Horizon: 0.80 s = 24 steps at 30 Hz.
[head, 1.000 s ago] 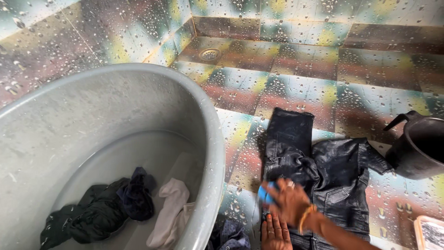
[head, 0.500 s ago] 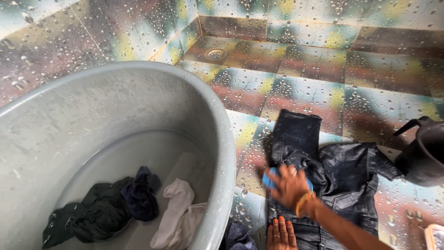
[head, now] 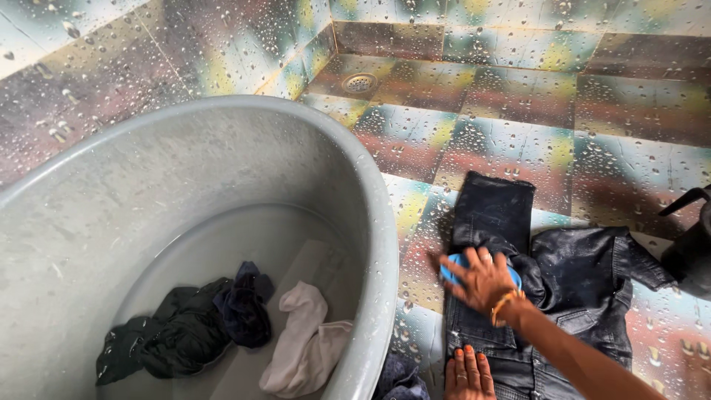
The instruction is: The person washes clothes by hand in a bathroom. They pour water from a black pot into a large grey basin, soak various garments, and scrub a pair of black jeans on the tiled floor using a bar of soap and a blue scrubbing tool.
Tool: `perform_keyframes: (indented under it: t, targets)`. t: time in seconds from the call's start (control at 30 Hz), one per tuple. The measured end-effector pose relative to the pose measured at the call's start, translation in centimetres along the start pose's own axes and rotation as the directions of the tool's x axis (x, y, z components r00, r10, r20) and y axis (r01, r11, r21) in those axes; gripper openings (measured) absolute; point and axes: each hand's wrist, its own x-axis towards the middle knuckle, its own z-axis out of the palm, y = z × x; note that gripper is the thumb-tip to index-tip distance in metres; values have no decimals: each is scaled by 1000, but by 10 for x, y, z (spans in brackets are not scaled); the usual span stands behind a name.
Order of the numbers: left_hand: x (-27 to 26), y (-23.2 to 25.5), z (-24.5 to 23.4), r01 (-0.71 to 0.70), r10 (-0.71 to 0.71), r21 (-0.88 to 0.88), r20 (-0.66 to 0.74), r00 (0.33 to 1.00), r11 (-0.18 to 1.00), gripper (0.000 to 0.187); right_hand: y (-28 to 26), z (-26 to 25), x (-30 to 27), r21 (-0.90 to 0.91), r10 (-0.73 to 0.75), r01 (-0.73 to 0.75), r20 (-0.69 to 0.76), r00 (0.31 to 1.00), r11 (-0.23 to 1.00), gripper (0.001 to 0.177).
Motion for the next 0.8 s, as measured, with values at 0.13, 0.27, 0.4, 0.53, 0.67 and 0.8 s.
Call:
perform_keyframes:
  t: [0.13,0.27,0.4,0.53,0.67,0.8]
  targets:
    - [-4,1,-4,5,37,-166,250,967,986,28,-34,19,-49,58,-170,162,188,967,985,67]
    - [-2,9,-2,79,-73,-118,56,996,990,31,-34,21,-71,71,-300,293,122,946,953,67]
    - [-7,2,-8,27,4,-154,202,979,988,36,-14,-1,-23,-68,-112,128,200,973,989,64]
    - [-5,0,-10,16,20,-159,224,974,987,38,2,-2,1,-3,49,-49,-23,999,999,64]
    - [-9,3,-15,40,35,-196,367,930,980,44,-20,16,-30,70,-35,26,137,990,997,63]
    - [-13,3,-8,107,117,-347,565,817,932,32,-36,56,-71,241,-157,137,65,985,961,66]
